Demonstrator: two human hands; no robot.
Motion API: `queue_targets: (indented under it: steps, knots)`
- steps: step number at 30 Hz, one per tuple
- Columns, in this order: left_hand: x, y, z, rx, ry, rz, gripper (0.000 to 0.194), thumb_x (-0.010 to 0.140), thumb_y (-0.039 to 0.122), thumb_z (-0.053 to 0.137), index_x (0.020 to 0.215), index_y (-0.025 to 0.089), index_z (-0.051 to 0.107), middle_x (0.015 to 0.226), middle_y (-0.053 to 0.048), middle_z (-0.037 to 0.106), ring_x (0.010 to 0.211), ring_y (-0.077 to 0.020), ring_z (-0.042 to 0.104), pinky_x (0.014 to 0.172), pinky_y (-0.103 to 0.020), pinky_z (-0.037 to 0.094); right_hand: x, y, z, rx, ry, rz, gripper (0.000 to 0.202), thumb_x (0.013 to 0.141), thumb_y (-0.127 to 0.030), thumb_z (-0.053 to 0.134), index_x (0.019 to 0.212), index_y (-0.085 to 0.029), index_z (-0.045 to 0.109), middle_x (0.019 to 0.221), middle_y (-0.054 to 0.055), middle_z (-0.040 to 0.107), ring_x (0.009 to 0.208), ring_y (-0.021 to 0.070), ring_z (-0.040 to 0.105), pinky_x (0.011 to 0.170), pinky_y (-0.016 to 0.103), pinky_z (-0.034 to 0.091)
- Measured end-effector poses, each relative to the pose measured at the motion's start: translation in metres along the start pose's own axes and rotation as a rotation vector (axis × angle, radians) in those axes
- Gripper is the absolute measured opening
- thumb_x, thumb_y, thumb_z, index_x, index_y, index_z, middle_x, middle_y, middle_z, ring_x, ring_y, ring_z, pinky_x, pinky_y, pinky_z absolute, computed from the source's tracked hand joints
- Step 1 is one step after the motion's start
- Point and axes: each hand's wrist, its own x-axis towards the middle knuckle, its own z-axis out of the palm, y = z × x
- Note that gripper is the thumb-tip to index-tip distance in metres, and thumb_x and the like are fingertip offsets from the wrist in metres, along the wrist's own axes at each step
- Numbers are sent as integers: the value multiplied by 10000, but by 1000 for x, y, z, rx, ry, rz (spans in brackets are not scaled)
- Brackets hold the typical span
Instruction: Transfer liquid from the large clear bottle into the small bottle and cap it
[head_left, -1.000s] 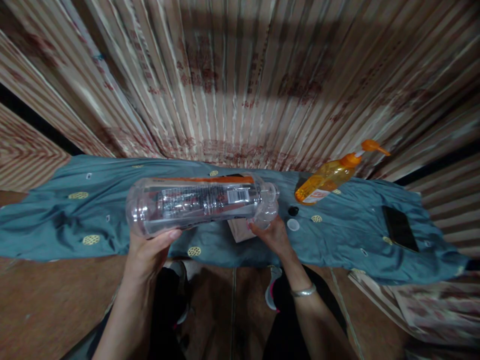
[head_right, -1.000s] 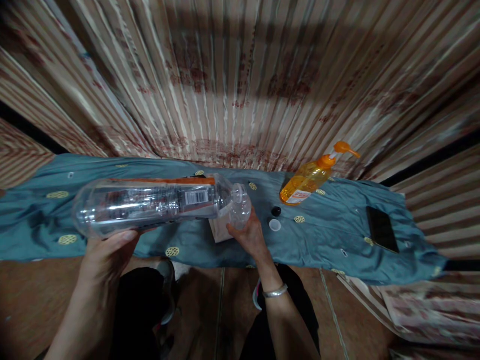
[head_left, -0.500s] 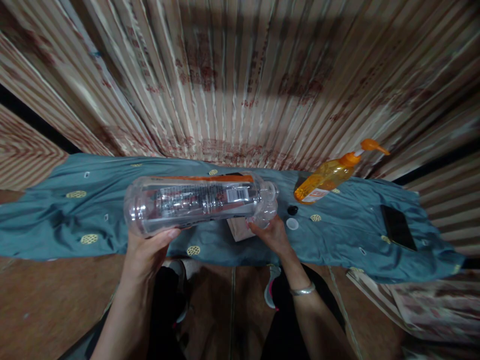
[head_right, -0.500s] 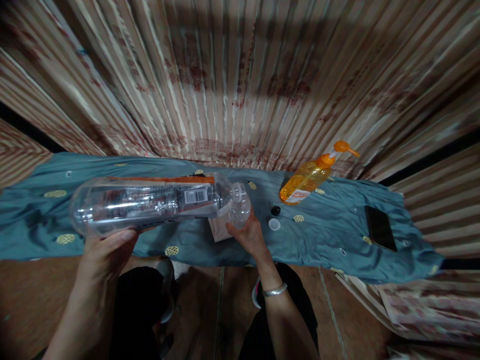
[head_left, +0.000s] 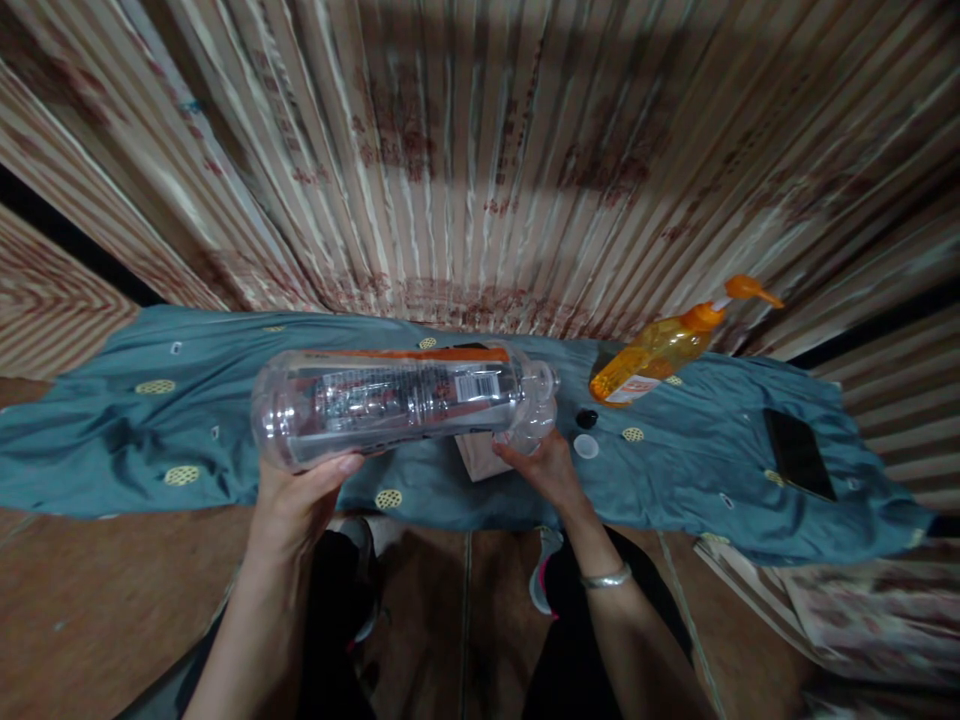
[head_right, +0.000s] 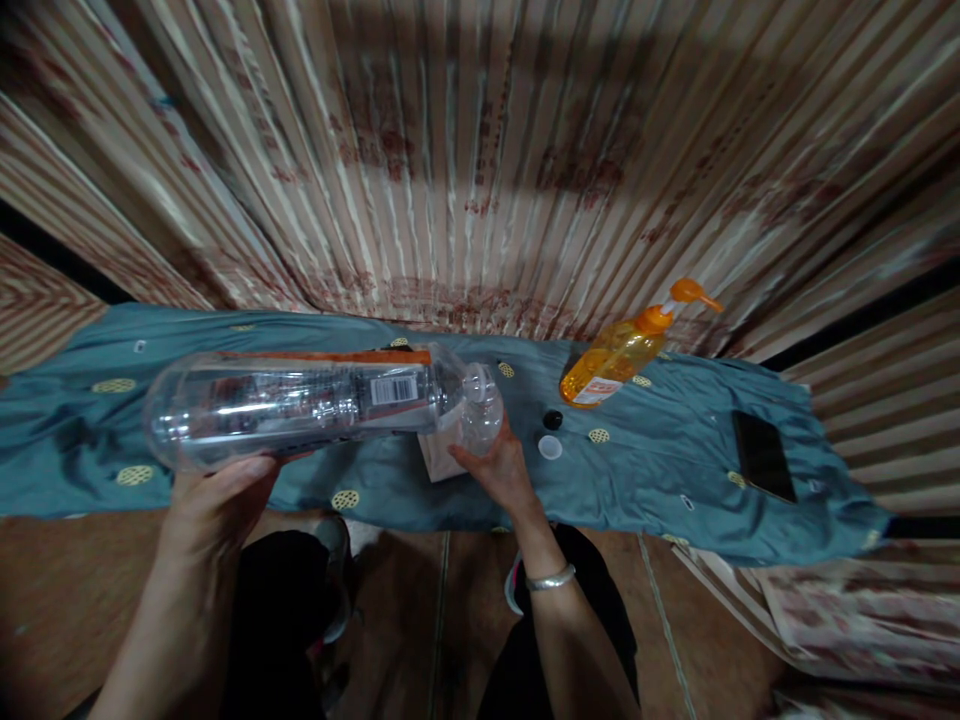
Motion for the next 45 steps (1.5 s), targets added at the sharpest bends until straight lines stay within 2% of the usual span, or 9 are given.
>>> queue_targets:
  steps: [8,13,21,29,34,41,45]
  knots:
    - [-1,6,8,-32,30,-5,1186,405,296,1130,1486,299,643,1126,-74,868,799,-214,808,758,-319,702,-1,-1,1,7,11,3,477,726,-514,862,1076,-229,710,1216,170,858,1108,394,841,1010,621,681]
    - [-1,10,11,-46,19,7,1205,373,244,1138,1473,308,650,1129,-56,870,732,-163,795,751,-268,703,-1,-1,1,-6,9,9,574,727,-503,870,1191,-198,726,1240,189,854,1133,407,833,1019,620,676]
    - [4,-1,4,-46,50,21,1144,309,309,1136,1379,267,732,946,-50,874,743,-204,826,730,-295,717,0,5,2,14,15,-16,710,729,-493,906,1330,-168,712,1223,173,863,1116,384,843,992,538,693]
    - [3,1,6,-20,34,25,977,332,367,1128,1239,215,799,785,-31,837,664,-199,804,689,-290,714,-1,7,3,10,16,-8,760,729,-536,919,1358,-161,716,1198,182,866,1084,400,845,954,558,693]
    - [3,2,8,-34,49,17,943,306,331,1129,1190,220,820,774,-29,842,645,-179,799,702,-258,701,-1,6,3,24,19,-5,792,726,-557,903,1381,-164,697,1198,167,865,1081,386,846,958,551,695]
    - [1,3,8,-48,49,-6,951,328,312,1123,1222,220,813,837,-45,867,598,-222,803,632,-334,724,0,5,3,18,22,-37,694,744,-555,904,1296,-169,741,1161,175,870,1040,385,848,934,559,703]
    - [1,3,8,-40,46,-1,973,321,333,1128,1231,205,807,795,-44,856,581,-224,796,637,-350,730,-1,5,2,6,30,-8,718,719,-549,915,1298,-165,736,1167,172,868,1055,397,847,943,569,699]
